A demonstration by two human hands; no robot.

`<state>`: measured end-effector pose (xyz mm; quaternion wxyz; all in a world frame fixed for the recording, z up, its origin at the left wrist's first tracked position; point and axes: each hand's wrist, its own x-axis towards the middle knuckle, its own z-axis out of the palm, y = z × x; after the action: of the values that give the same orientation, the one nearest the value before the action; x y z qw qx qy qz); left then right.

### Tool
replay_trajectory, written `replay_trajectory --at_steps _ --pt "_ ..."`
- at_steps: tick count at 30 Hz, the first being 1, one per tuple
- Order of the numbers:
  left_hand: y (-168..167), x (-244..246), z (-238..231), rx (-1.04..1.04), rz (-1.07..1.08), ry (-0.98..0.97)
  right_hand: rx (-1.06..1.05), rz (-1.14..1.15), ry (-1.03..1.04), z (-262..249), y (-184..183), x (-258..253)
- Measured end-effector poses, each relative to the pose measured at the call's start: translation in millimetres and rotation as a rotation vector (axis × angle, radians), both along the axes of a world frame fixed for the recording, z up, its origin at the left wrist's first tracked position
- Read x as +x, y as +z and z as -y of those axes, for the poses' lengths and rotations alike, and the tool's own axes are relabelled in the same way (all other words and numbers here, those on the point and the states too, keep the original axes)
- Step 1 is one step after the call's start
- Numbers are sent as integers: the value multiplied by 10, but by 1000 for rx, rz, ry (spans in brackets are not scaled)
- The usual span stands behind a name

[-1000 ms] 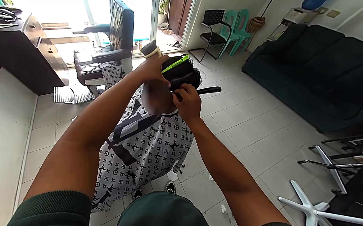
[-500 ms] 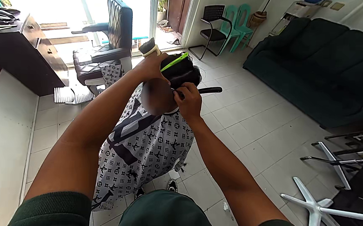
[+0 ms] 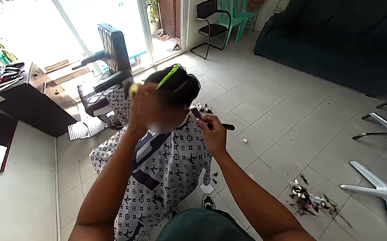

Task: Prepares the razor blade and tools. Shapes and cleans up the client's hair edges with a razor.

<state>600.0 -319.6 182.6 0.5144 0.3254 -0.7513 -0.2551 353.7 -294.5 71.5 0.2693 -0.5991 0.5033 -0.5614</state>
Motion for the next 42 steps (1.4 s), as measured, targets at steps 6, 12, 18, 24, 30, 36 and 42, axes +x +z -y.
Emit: replay_trajectory --at_steps 6,12,18,24,30,36,42 --pt "-586 -425 -167 484 -297 -466 155 695 343 -429 -137 -151" --pt "-687 -490 -39 817 -174 -292 380 881 466 -686 -297 -559" --pt "-594 -317 -27 834 -91 -236 250 470 368 -784 -334 -616" --pt "-329 -228 18 735 -185 -305 258 746 488 -676 -325 -465" --pt "-65 45 -71 616 71 -249 348 326 375 -459 -183 -148" --pt "-185 -103 40 611 -23 -417 392 470 314 -343 -149 34" --pt "-287 -43 147 610 -8 -237 413 449 259 -358 -181 37"
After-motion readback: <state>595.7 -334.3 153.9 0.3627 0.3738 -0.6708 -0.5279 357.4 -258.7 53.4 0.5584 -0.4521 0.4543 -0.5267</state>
